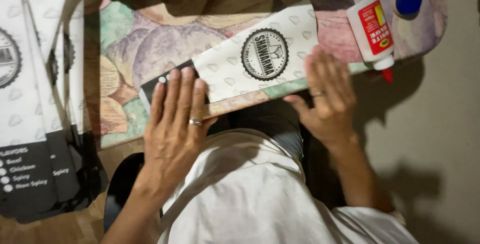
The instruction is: The person repeatedly applies white glue to the top edge of printed paper pouches and folds the flap to seal them. They handle each pouch one at a time, pressing the glued edge to adhere it, and place the finished pouches into a growing stack on the table.
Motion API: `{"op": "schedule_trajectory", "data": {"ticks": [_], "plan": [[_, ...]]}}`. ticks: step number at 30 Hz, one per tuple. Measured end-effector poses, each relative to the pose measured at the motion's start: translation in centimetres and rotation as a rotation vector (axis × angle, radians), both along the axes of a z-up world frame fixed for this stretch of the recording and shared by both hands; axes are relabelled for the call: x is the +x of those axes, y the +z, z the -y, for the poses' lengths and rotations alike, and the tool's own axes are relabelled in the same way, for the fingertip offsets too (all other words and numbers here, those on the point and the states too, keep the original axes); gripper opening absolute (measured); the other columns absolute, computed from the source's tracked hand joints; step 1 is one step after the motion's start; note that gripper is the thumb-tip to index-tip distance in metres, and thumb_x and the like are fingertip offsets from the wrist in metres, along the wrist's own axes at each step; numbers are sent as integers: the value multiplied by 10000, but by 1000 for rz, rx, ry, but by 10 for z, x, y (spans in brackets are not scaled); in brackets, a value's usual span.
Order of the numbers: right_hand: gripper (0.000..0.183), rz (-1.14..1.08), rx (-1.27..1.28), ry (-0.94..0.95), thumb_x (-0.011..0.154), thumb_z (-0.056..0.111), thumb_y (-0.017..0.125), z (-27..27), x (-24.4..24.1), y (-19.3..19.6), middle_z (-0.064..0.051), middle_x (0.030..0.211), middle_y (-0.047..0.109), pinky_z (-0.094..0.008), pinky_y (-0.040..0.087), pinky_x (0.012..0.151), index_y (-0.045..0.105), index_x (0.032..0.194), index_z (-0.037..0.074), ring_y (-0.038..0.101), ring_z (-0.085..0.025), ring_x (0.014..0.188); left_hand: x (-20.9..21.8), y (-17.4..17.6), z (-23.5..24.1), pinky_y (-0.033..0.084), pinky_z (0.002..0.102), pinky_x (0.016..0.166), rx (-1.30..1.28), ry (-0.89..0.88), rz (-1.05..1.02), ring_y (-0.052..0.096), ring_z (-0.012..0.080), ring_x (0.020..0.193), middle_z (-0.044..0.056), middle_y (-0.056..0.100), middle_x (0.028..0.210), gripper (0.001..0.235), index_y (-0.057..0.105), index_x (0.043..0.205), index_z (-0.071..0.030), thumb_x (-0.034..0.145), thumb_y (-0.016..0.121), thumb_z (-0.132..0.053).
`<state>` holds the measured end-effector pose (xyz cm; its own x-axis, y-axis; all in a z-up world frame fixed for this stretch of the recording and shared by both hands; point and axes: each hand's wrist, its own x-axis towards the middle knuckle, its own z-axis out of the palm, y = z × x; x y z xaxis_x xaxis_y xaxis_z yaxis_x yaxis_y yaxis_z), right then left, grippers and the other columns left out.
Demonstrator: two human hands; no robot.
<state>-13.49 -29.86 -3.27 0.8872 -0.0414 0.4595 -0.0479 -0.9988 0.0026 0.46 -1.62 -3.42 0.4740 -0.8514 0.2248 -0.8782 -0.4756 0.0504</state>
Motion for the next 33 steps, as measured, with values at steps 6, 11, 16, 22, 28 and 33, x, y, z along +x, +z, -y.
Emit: {"op": "schedule_trajectory", "data": {"ticks": [6,11,16,22,28,33], "plan": [[732,21,27,36,1090,495,576,3,1,-1,-315,1522,519,-600,350,1245,474,1502,-102,513,-470,1441,-7,5,-22,32,542,1328,155,278,-105,-3,394,1587,263,4,1684,863,47,1626,39,1171,387,-611],[703,37,52,27,1095,473,550,1,2,-2,-312,1517,522,-609,349,1242,495,1488,-107,505,-468,1440,-20,8,4,58,577,1345,144,311,-160,-14,419,1599,249,-66,1682,1066,2,1640,-32,1052,468,-789],[661,8,99,22,1107,431,572,5,-2,-2,-293,1556,492,-597,295,1270,457,1524,-69,475,-447,1477,-25,11,39,95,579,1286,16,-58,-81,122,362,1573,128,180,1710,778,197,1654,-112,1141,682,-441],[234,228,323,223,1044,27,687,5,6,18,-280,1330,646,-631,499,1157,684,1257,-69,656,-486,1231,-21,14,46,411,602,1165,-294,-66,15,513,374,1437,122,533,1539,406,534,1486,-61,1148,525,-285],[164,152,433,430,929,-132,768,2,18,32,-294,1180,690,-573,588,1050,706,1081,-133,697,-492,1142,-16,19,53,513,555,1006,-526,-77,26,674,406,1226,154,702,1300,179,700,1228,-16,1061,641,-39],[111,204,383,461,927,-189,726,1,20,29,-276,1110,710,-563,616,989,718,1017,-124,720,-489,1076,-14,20,56,525,462,842,-680,-73,-4,736,372,1039,128,755,1146,66,743,1033,-45,1004,697,-7]]}}
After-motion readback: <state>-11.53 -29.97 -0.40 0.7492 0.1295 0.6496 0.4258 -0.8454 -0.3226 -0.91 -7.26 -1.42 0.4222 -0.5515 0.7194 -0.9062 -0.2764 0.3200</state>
